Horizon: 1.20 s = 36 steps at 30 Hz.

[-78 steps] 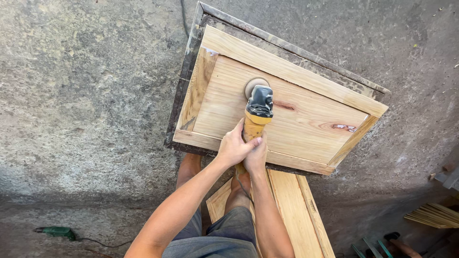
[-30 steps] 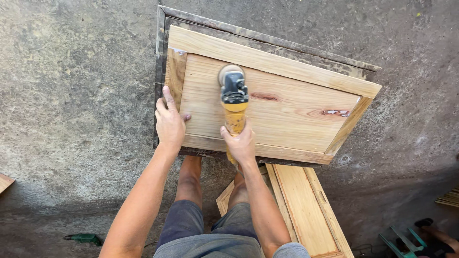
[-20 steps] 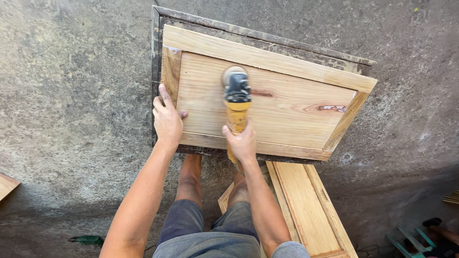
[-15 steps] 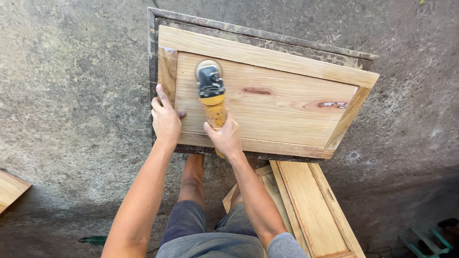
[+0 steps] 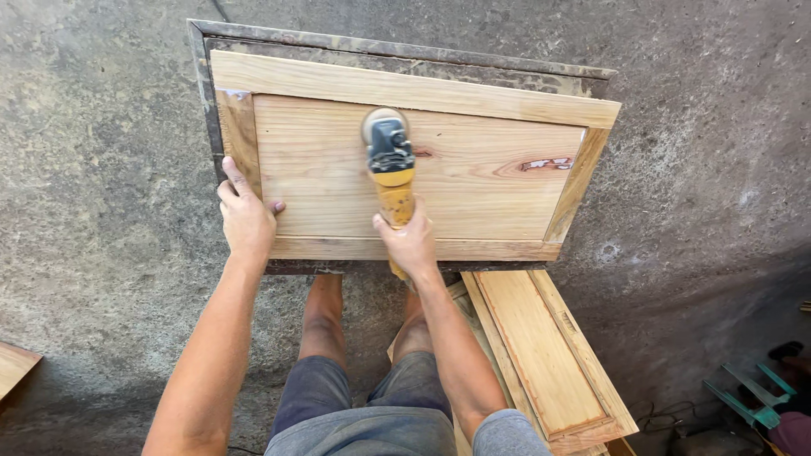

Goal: The person uses an orbital sander to smooth the surface of a wooden cabinet door. They move the sander across the flat panels and frame, then flip the door to sand the edges and corners. The person continues sanding the front surface until the clip ends.

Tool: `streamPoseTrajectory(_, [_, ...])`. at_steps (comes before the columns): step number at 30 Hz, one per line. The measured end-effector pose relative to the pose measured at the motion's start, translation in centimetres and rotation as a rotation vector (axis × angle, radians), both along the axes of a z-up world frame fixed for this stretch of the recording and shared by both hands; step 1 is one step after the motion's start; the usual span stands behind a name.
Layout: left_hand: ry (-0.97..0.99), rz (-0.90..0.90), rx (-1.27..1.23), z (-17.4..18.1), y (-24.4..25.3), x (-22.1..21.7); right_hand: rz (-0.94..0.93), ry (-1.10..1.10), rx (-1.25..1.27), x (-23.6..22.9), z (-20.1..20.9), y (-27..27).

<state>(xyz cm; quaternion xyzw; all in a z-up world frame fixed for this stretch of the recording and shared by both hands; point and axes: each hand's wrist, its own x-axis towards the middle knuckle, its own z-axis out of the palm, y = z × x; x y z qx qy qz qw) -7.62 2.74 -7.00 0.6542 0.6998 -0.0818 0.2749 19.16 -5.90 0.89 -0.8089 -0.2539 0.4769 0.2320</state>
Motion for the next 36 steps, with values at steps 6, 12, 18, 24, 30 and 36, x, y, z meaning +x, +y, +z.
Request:
streamPoseTrajectory(6, [-0.002, -0.015, -0.01, -0.2, -0.1, -0.3, -0.117, -0.123, -0.016, 4.9, -0.2, -3.2])
streamPoseTrajectory(12, [0.052, 0.014, -0.063, 0.1, 0.3, 0.4, -0.136, -0.043, -0.063, 4.5, 0.3, -3.2])
streamPoseTrajectory(18, [0.105, 0.011, -0.093, 0.5, 0.6, 0.8, 0.027, 0.069, 0.0, 0.8, 0.0, -0.6])
streamPoseTrajectory(24, [0.081, -0.037, -0.038, 0.2, 0.1, 0.4, -0.012, 0.066, 0.029, 3.7, 0.1, -1.5])
streamPoseTrajectory(30, [0.06, -0.067, -0.012, 0.1, 0.1, 0.1, -0.103, -0.009, 0.034, 8.4, -0.3, -4.3])
streamPoseTrajectory(36, [0.067, -0.054, -0.023, -0.1, 0.2, 0.1, -0.194, -0.097, -0.043, 11.0, -0.2, -5.7])
